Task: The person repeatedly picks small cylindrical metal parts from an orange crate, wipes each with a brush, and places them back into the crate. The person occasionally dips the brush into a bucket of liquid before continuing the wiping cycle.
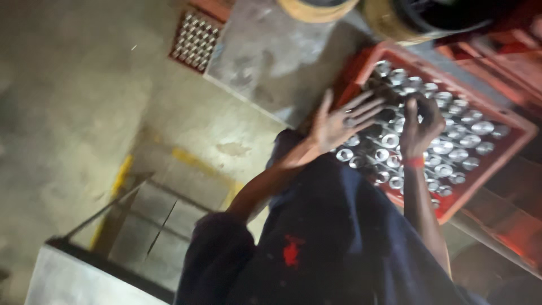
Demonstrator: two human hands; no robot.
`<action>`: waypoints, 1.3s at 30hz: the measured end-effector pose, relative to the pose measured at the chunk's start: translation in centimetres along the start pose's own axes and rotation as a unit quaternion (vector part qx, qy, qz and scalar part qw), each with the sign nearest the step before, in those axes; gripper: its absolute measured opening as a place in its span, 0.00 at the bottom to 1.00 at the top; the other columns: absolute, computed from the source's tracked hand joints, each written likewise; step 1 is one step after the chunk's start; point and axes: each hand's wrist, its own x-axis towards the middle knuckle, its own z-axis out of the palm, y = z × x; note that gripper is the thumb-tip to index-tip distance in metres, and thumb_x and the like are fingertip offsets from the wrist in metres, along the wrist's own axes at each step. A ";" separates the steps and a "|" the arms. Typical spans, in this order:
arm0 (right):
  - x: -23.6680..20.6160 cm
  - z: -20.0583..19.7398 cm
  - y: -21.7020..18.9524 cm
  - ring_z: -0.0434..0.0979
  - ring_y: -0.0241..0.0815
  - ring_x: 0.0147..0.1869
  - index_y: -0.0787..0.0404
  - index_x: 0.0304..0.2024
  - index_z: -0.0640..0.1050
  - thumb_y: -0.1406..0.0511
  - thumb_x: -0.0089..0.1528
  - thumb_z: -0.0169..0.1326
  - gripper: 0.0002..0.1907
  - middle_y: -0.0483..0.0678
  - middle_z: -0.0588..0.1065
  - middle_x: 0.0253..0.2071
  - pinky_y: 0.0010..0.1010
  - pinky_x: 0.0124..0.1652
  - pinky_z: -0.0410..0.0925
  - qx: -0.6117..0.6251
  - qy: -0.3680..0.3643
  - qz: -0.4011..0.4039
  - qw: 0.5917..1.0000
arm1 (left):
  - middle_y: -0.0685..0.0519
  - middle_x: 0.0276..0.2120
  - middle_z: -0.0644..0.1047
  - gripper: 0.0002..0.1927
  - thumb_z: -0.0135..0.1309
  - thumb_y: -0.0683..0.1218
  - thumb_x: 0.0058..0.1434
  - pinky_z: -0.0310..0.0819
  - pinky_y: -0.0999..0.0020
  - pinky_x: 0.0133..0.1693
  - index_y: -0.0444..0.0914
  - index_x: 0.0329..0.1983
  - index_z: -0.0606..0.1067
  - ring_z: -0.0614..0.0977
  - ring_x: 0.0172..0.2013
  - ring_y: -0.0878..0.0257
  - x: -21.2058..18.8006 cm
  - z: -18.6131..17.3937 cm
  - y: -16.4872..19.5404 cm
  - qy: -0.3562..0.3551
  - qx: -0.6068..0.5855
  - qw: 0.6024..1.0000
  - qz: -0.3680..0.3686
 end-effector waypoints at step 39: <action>-10.1 -6.4 5.0 0.78 0.41 0.45 0.68 0.54 0.80 0.65 0.72 0.59 0.13 0.54 0.79 0.45 0.33 0.46 0.70 -0.110 0.089 0.098 0.985 | 0.45 0.56 0.77 0.14 0.55 0.47 0.73 0.73 0.56 0.57 0.44 0.60 0.75 0.78 0.57 0.46 7.2 8.4 21.4 0.122 0.872 0.310 0.360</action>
